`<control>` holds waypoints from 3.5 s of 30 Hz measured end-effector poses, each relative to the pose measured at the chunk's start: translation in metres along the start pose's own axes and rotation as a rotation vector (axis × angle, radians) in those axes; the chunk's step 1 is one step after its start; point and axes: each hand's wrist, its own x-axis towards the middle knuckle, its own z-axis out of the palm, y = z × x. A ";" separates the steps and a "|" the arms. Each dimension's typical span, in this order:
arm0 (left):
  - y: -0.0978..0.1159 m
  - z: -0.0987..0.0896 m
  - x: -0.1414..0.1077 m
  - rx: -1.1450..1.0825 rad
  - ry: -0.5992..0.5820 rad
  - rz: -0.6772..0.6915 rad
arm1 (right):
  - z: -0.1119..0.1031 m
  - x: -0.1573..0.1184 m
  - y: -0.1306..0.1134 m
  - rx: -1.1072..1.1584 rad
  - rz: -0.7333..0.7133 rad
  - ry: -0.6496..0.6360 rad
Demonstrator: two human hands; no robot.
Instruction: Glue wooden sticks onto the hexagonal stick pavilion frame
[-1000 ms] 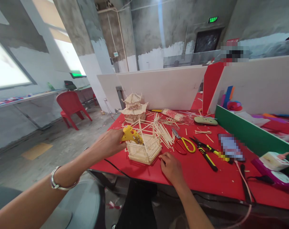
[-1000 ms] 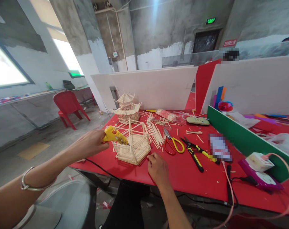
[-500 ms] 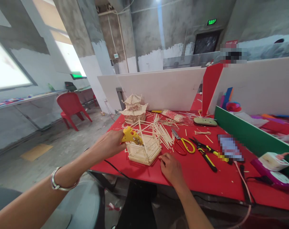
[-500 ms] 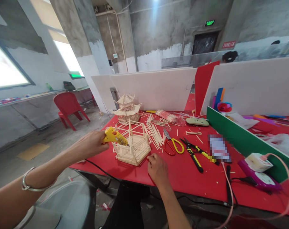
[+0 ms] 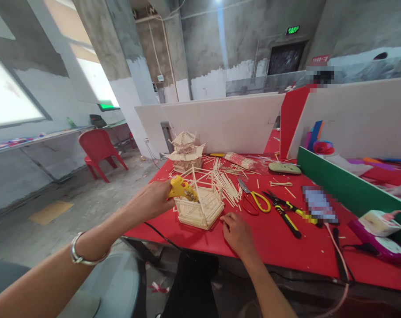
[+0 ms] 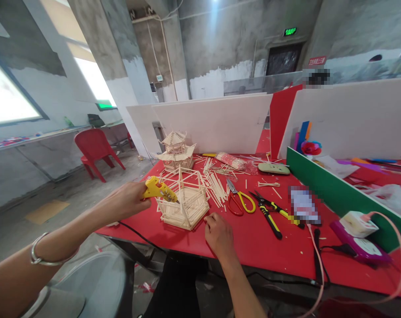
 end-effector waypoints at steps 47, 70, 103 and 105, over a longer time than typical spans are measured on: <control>0.007 -0.011 0.002 0.040 0.000 0.009 | 0.000 0.000 0.001 0.005 0.002 -0.011; 0.017 -0.021 0.020 0.117 -0.003 0.115 | -0.003 0.002 0.000 0.021 0.003 -0.015; -0.021 -0.002 0.003 -0.162 0.111 -0.189 | -0.002 0.090 0.034 0.623 -0.030 -0.238; -0.024 0.003 0.002 -0.199 0.118 -0.200 | -0.001 0.085 0.033 0.621 -0.016 -0.206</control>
